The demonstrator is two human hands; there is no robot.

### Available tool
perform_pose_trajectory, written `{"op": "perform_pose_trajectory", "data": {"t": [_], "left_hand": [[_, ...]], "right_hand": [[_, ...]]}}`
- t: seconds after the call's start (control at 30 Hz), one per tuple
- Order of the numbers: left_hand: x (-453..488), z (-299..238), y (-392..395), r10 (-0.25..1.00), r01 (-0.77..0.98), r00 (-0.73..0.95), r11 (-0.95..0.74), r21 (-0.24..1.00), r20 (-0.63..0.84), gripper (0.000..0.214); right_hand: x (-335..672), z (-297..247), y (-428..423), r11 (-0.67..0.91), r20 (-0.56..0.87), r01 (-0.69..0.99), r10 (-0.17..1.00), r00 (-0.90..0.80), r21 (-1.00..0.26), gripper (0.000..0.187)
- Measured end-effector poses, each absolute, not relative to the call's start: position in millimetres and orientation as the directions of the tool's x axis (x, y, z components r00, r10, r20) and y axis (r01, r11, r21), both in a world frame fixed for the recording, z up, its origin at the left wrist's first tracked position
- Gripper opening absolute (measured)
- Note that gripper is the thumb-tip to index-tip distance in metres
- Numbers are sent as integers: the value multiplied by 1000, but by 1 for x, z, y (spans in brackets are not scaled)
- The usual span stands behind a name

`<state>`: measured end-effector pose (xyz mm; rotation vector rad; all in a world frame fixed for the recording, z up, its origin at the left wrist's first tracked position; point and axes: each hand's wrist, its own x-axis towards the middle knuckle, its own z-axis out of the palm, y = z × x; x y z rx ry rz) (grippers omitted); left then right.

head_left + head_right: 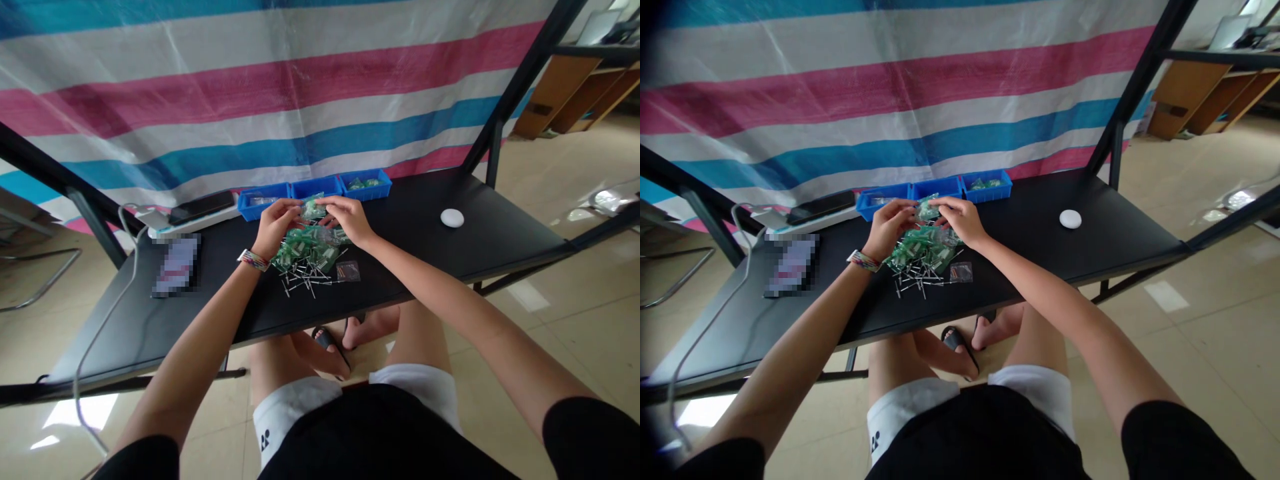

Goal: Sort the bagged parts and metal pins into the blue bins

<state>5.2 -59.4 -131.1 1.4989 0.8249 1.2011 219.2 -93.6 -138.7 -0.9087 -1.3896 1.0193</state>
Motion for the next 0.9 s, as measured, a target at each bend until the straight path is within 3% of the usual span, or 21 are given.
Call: {"op": "perform_pose_trajectory", "data": {"t": [0.13,0.3,0.47,0.7,0.9], "left_hand": [[6,-135,-56,905,-54,254,-338,940,340,45],[8,-138,-55,909,-43,228,-349,936,349,47],[8,-137,-58,905,-44,229,-359,932,359,44],[10,-135,-60,895,-42,239,-378,925,376,39],[6,-137,-58,906,-38,234,-354,934,353,24]], "right_hand": [[218,-137,-97,319,318,-7,945,-79,-948,43],[215,-140,-94,292,296,-64,954,-49,-954,67],[215,-146,-86,278,283,-89,958,-46,-957,50],[216,-144,-83,279,278,6,960,-39,-960,45],[244,-131,-66,441,487,260,861,147,-859,33]]}}
